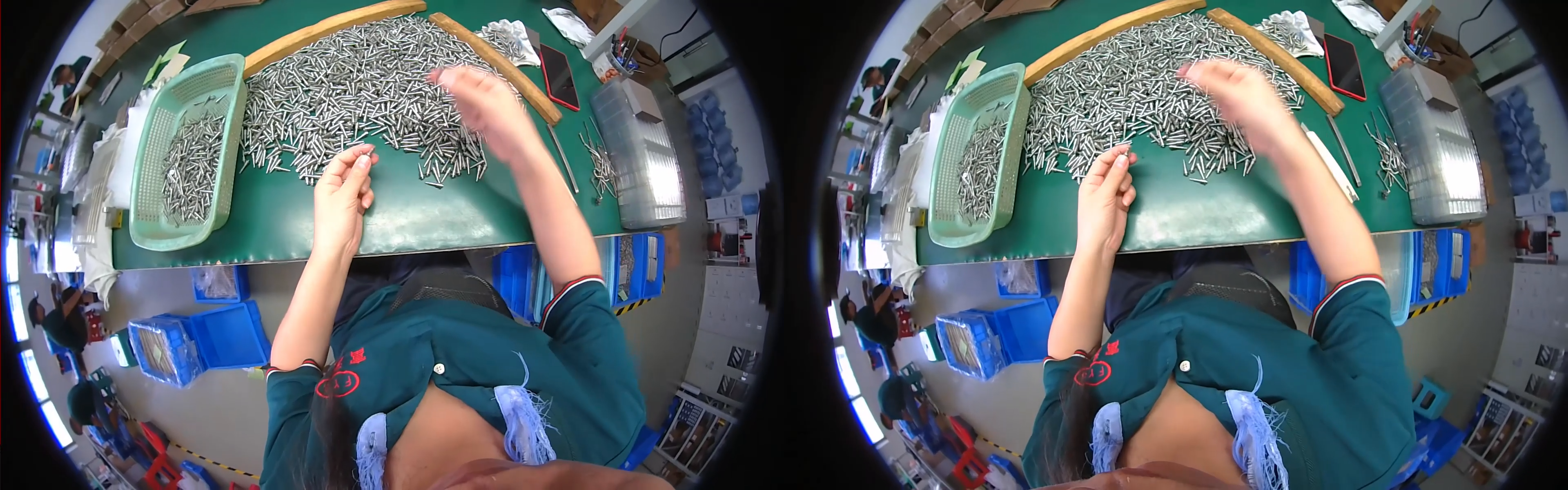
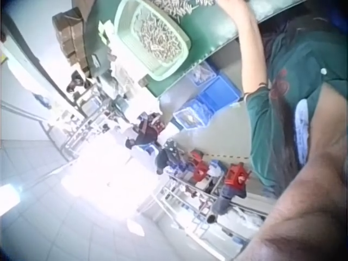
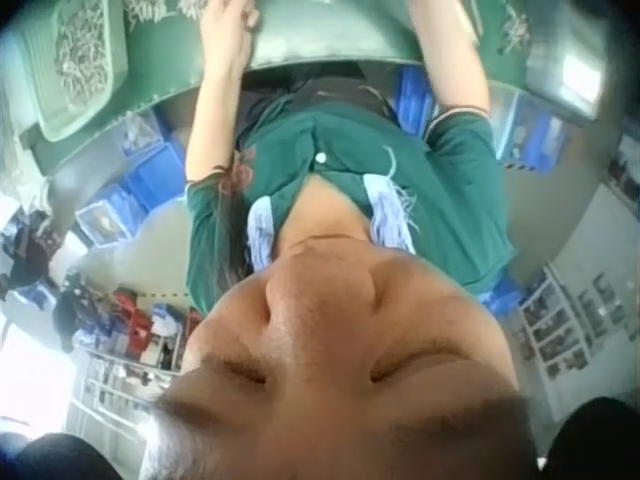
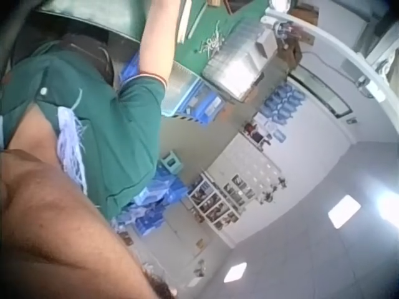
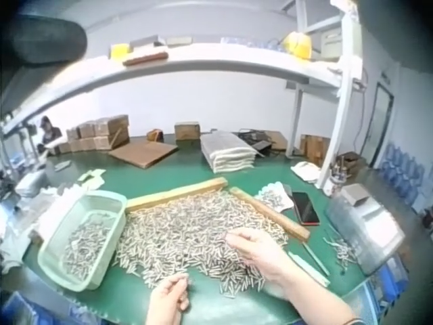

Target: Inspecting and sorting a pile of small metal pins by hand at a workbench.

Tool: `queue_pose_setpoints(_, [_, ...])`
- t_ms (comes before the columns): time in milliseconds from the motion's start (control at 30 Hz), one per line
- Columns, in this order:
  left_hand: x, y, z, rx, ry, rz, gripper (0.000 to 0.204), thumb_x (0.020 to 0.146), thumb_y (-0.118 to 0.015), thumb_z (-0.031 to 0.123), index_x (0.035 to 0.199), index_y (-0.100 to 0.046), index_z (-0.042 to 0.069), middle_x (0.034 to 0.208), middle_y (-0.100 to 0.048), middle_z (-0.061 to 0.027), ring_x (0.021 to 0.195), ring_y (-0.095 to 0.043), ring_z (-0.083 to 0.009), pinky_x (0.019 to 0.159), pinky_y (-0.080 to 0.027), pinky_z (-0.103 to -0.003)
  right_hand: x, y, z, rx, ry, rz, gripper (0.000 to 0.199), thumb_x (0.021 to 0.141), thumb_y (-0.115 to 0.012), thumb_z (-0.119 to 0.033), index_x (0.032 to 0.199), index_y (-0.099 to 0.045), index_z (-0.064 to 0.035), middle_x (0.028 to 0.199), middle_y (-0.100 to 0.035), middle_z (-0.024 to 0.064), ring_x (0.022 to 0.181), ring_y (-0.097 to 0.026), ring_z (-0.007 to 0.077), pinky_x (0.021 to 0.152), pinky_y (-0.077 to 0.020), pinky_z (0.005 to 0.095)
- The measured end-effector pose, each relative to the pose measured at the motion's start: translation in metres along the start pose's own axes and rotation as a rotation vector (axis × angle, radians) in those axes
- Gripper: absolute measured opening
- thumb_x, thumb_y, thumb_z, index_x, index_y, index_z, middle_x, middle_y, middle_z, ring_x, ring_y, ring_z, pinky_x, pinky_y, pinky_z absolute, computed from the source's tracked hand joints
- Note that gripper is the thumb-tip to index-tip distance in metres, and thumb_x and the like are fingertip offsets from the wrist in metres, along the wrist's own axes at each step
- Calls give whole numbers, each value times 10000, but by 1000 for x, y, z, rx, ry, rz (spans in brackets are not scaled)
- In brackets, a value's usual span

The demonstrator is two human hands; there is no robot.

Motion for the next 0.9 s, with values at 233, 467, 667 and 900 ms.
queue_pose_setpoints(233, [0, -8, -4, -246, 21, 21, 198, 868, -537, 96, 1045, -504, 14, 898, -553, -25, 624, -427, -41, 506, -369, -176, -30, -66, 35, 78, -6, -256, 207, 850, -572, -194, 971, -618, -33, 831, -585, -29, 754, -481, 23, 686, -380, 164])
queue_pose_setpoints(467, [-2, -8, 0, -175, -63, 29, 159, 864, -542, 91, 1004, -544, 16, 858, -557, -9, 606, -420, -37, 506, -361, -172, -27, -66, 44, -75, 79, -195, 213, 843, -576, -196, 963, -625, -26, 813, -590, -26, 726, -469, 30, 662, -390, 193])
queue_pose_setpoints(667, [-5, -13, 7, 66, -153, 59, 142, 855, -548, 74, 983, -587, 26, 869, -548, 1, 597, -414, -21, 504, -346, -161, -30, -66, 49, -64, 248, -138, 214, 837, -576, -195, 961, -627, -27, 755, -592, -34, 645, -441, 26, 587, -385, 191])
queue_pose_setpoints(900, [-8, -15, 8, 137, -114, -57, 147, 865, -535, 82, 987, -591, 22, 927, -510, -11, 596, -422, -19, 486, -345, -156, -31, -60, 51, 18, 102, -174, 183, 819, -605, -180, 920, -644, -32, 667, -525, -56, 598, -395, 13, 534, -346, 180])
Point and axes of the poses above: each hand's wrist, its own x-axis towards the middle knuckle, its own y-axis out of the back of the hand, z = x × y, the point moved 5 cm from there along x, towards the middle knuckle
